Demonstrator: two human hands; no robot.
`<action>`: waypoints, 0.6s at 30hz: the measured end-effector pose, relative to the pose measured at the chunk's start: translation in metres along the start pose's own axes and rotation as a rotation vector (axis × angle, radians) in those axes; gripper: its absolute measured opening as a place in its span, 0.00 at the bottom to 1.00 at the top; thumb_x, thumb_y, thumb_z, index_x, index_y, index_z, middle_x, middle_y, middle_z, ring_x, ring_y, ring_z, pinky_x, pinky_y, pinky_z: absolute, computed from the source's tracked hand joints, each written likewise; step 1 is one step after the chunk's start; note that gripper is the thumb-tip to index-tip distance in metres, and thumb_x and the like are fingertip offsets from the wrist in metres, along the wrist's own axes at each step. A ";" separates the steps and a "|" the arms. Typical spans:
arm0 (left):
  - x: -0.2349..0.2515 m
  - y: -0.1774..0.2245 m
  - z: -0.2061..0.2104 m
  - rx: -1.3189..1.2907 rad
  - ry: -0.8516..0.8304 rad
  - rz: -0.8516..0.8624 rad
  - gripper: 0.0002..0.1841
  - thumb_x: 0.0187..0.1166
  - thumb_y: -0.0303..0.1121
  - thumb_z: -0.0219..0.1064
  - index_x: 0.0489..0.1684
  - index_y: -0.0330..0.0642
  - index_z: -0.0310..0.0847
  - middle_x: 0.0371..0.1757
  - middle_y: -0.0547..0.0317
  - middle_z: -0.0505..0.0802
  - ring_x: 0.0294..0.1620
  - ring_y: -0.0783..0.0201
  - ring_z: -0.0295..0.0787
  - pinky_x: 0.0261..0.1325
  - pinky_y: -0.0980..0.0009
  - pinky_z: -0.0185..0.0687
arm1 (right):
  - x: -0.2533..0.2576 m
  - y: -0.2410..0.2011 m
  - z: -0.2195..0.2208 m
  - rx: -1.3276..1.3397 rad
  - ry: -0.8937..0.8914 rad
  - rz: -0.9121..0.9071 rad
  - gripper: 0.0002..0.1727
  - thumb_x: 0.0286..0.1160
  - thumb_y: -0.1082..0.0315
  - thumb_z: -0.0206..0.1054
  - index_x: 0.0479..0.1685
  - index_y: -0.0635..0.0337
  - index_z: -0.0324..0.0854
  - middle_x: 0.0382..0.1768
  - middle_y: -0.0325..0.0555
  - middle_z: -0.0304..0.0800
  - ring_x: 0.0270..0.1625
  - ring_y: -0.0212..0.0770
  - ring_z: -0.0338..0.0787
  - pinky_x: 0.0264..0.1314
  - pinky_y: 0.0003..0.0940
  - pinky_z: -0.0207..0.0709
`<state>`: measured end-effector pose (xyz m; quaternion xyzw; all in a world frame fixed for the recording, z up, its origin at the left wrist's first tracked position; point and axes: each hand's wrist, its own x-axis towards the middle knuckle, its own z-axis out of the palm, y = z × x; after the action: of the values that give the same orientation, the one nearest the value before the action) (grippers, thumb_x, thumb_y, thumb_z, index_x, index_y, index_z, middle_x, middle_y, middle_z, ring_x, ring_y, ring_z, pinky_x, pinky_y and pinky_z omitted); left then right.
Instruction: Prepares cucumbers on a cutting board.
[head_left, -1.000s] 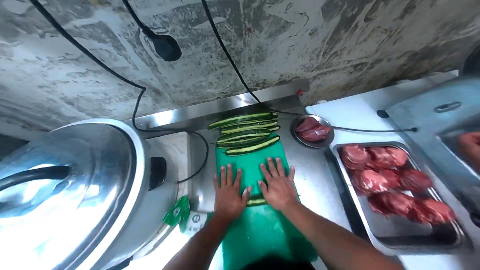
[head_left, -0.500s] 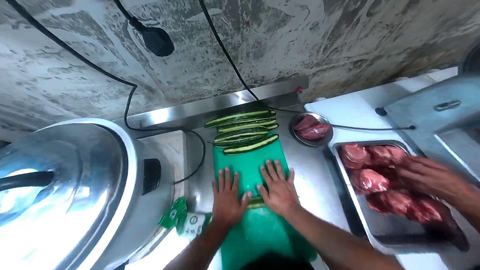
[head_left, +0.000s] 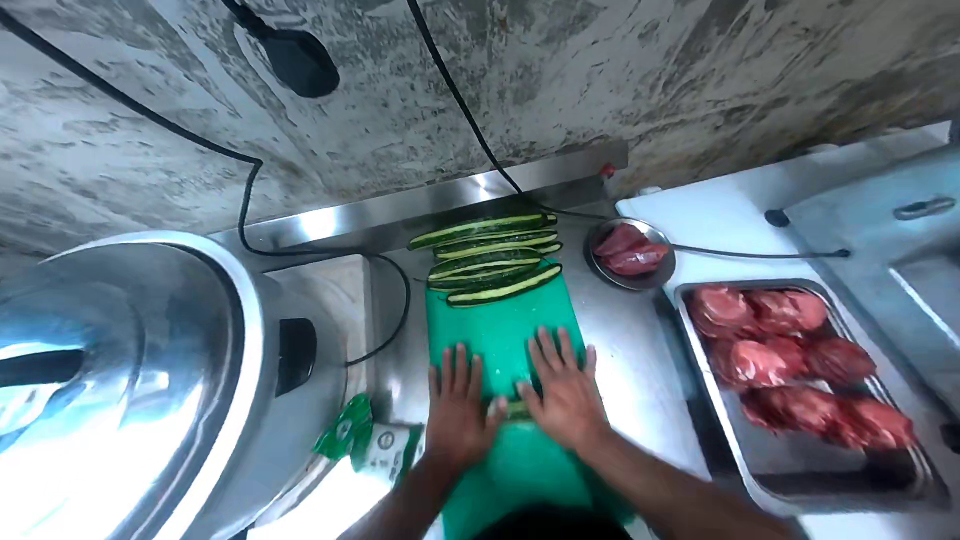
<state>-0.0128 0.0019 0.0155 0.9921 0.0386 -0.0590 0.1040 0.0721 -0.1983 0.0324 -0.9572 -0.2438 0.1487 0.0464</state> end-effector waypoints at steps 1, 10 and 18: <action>-0.022 0.004 0.008 -0.022 0.045 0.052 0.49 0.78 0.76 0.33 0.88 0.50 0.68 0.92 0.47 0.65 0.94 0.39 0.52 0.90 0.33 0.46 | -0.027 0.003 0.015 0.002 0.093 -0.070 0.43 0.82 0.29 0.34 0.92 0.40 0.62 0.94 0.33 0.55 0.97 0.54 0.47 0.86 0.83 0.35; 0.080 -0.008 -0.016 0.073 0.030 -0.161 0.47 0.79 0.74 0.31 0.96 0.53 0.51 0.98 0.45 0.43 0.97 0.37 0.28 0.88 0.25 0.28 | 0.080 0.001 -0.029 0.039 0.042 0.157 0.43 0.84 0.34 0.40 0.97 0.43 0.45 0.98 0.37 0.35 0.98 0.54 0.29 0.87 0.81 0.22; -0.039 0.018 0.013 0.016 0.093 0.008 0.51 0.76 0.77 0.34 0.87 0.47 0.69 0.91 0.45 0.67 0.93 0.37 0.54 0.87 0.30 0.45 | -0.055 0.004 0.036 0.003 0.252 -0.107 0.42 0.83 0.32 0.35 0.87 0.45 0.71 0.89 0.32 0.66 0.94 0.54 0.57 0.82 0.85 0.42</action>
<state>-0.0511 -0.0204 0.0112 0.9947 0.0391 -0.0128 0.0944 0.0168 -0.2281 0.0121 -0.9539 -0.2863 0.0250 0.0862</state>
